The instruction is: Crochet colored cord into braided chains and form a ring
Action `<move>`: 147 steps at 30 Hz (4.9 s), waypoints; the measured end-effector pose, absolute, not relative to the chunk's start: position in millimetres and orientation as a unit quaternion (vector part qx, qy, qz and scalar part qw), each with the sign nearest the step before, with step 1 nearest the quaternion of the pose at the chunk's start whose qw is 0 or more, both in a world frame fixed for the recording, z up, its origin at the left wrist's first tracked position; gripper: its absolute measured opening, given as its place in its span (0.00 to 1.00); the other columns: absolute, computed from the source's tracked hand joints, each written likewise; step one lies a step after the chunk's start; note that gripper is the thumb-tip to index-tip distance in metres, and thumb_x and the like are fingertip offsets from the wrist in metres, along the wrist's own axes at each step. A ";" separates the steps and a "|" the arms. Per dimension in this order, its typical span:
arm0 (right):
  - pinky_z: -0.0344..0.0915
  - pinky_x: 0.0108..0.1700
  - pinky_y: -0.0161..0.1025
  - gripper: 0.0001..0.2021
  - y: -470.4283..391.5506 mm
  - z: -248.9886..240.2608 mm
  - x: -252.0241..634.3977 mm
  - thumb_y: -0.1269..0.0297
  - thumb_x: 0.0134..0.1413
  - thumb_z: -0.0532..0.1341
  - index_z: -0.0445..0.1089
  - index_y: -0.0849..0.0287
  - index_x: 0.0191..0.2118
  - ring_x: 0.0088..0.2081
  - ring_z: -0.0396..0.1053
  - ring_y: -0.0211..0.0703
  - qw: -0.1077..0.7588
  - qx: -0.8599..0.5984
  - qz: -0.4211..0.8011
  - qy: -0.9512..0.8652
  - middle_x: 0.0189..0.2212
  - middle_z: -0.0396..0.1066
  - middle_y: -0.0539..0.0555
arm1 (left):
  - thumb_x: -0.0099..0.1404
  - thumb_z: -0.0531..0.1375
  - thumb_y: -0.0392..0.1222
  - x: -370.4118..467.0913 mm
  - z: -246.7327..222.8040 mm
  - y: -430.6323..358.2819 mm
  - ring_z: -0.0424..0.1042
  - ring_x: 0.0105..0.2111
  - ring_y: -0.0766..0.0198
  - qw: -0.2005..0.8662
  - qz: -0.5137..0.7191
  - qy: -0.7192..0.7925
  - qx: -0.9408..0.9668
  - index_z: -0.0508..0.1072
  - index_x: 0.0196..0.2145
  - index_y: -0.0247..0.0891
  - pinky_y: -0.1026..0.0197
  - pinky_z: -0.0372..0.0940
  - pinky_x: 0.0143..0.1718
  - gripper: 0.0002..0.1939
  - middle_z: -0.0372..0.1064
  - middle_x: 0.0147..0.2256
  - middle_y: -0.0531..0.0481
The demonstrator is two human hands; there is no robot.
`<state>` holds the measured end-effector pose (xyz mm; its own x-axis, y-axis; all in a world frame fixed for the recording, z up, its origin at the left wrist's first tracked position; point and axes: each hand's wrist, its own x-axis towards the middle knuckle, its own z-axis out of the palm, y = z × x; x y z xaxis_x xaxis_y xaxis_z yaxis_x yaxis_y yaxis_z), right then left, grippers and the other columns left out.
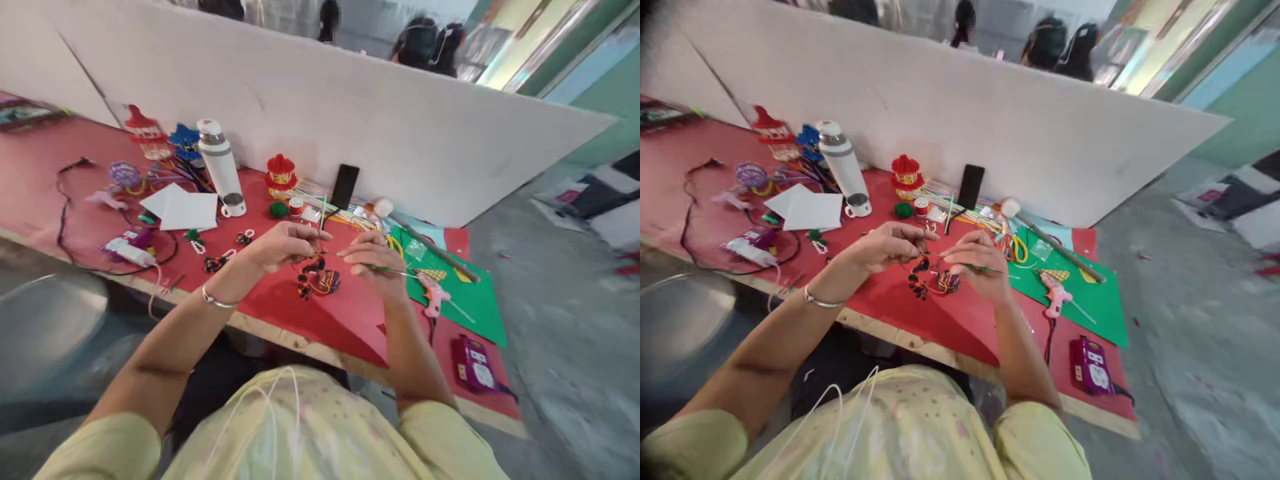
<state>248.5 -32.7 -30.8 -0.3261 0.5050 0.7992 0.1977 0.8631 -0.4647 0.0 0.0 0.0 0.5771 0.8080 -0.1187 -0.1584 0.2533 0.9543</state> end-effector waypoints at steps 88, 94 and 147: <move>0.74 0.46 0.53 0.11 -0.2 -35.8 260.7 0.50 0.55 0.72 0.84 0.51 0.34 0.38 0.78 0.50 0.486 -0.243 0.443 -0.713 0.31 0.83 0.55 | 0.48 0.72 0.33 18.5 -13.8 -12.7 0.70 0.23 0.69 0.646 0.392 0.364 0.544 0.82 0.51 0.29 0.67 0.60 0.25 0.30 0.78 0.26 0.48; 0.74 0.46 0.50 0.06 -12.9 -20.4 257.7 0.57 0.61 0.69 0.84 0.47 0.40 0.40 0.77 0.48 0.488 -0.278 0.292 -0.774 0.37 0.85 0.52 | 0.48 0.72 0.34 21.9 -17.4 -9.4 0.69 0.23 0.69 0.571 0.436 0.412 0.561 0.83 0.50 0.29 0.66 0.62 0.26 0.28 0.74 0.24 0.54; 0.76 0.47 0.50 0.09 10.2 -62.5 285.5 0.51 0.61 0.69 0.83 0.47 0.37 0.39 0.79 0.48 0.530 -0.180 0.469 -0.683 0.33 0.84 0.51 | 0.46 0.75 0.37 52.4 -18.0 -24.6 0.57 0.17 0.75 0.647 0.421 0.422 0.475 0.85 0.35 0.31 0.67 0.46 0.18 0.16 0.71 0.21 0.51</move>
